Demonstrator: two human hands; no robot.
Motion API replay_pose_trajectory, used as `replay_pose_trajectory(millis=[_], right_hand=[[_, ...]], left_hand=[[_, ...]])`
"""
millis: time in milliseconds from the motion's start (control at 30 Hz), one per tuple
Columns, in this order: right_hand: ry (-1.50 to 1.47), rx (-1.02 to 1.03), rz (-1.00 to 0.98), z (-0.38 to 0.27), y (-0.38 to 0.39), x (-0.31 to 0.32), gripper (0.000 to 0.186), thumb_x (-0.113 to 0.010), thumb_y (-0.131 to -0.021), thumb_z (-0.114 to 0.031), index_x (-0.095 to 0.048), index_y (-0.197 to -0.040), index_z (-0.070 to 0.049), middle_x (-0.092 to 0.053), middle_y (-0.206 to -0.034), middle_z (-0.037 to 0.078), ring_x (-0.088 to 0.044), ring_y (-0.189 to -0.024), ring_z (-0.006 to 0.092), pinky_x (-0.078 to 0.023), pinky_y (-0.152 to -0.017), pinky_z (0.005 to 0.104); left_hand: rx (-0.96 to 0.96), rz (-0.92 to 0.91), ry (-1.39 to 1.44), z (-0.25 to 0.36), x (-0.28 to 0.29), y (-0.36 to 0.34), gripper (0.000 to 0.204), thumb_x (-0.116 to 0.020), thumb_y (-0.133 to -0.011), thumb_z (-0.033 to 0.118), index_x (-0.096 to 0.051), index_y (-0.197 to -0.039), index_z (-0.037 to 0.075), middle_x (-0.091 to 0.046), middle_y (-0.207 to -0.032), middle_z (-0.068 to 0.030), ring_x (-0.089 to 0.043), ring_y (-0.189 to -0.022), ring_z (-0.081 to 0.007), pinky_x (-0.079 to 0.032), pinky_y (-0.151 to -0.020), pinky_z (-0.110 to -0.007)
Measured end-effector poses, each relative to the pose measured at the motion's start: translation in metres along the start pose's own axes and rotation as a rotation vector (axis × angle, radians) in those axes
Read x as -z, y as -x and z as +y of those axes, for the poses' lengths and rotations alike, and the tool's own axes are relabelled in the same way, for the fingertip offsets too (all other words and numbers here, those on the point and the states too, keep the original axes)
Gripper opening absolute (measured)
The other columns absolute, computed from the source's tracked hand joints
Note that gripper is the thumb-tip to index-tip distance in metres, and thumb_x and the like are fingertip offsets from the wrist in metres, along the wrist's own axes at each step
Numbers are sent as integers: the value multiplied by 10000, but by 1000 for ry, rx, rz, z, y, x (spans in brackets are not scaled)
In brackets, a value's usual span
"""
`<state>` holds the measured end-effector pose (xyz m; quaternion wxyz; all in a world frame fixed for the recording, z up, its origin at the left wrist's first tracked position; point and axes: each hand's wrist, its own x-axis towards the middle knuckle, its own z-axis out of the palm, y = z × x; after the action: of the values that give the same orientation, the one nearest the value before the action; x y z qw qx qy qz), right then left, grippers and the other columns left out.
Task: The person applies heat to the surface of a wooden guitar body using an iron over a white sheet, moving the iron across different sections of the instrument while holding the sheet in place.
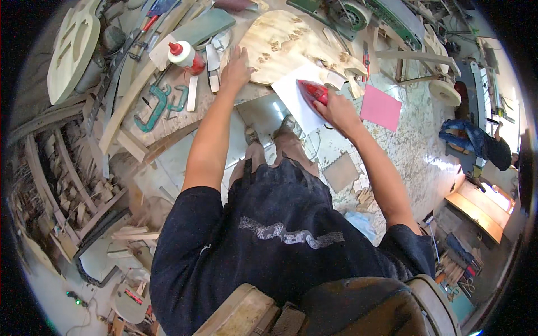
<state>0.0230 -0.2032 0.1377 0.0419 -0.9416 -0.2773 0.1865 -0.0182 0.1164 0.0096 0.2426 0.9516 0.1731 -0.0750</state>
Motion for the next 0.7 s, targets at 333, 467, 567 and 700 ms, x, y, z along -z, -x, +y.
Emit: replay_pose_trajectory(millis=[333,467,567,700], right_hand=[[-18,39,11,-8,-3,-5,552,-627,-952,-466,-600,-1010,83,-681,-829,322,-691,-811,484,-563,-743,545],[24,53,46,-8,-10,-7,550,-634,-944,-467,-603,-1004,79,-691,-803,292,-705,-760,450,-579,-702,514],[48,137,86,-11,-7,-11,538,-641,-938,-462,-604,-971,74,-700,-799,274,-716,-740,419,-588,-679,488],[-19,83,43,-13,-17,-3,541,-671,-923,-445,-611,-998,87,-689,-870,307,-693,-841,476,-567,-751,535]], left_hand=[[17,-24,33,7,8,0,833,-730,-891,262,-289,-1567,53,-200,-1662,-187,-468,-1374,-384,-448,-1097,-460],[21,35,69,6,5,2,802,-712,-904,254,-301,-1561,50,-227,-1646,-214,-495,-1351,-406,-448,-1094,-460],[7,26,70,5,4,4,775,-703,-910,249,-322,-1553,41,-230,-1644,-217,-468,-1377,-399,-438,-1104,-455],[-1,56,79,11,5,6,765,-707,-908,243,-338,-1547,41,-233,-1645,-212,-458,-1388,-394,-434,-1108,-452]])
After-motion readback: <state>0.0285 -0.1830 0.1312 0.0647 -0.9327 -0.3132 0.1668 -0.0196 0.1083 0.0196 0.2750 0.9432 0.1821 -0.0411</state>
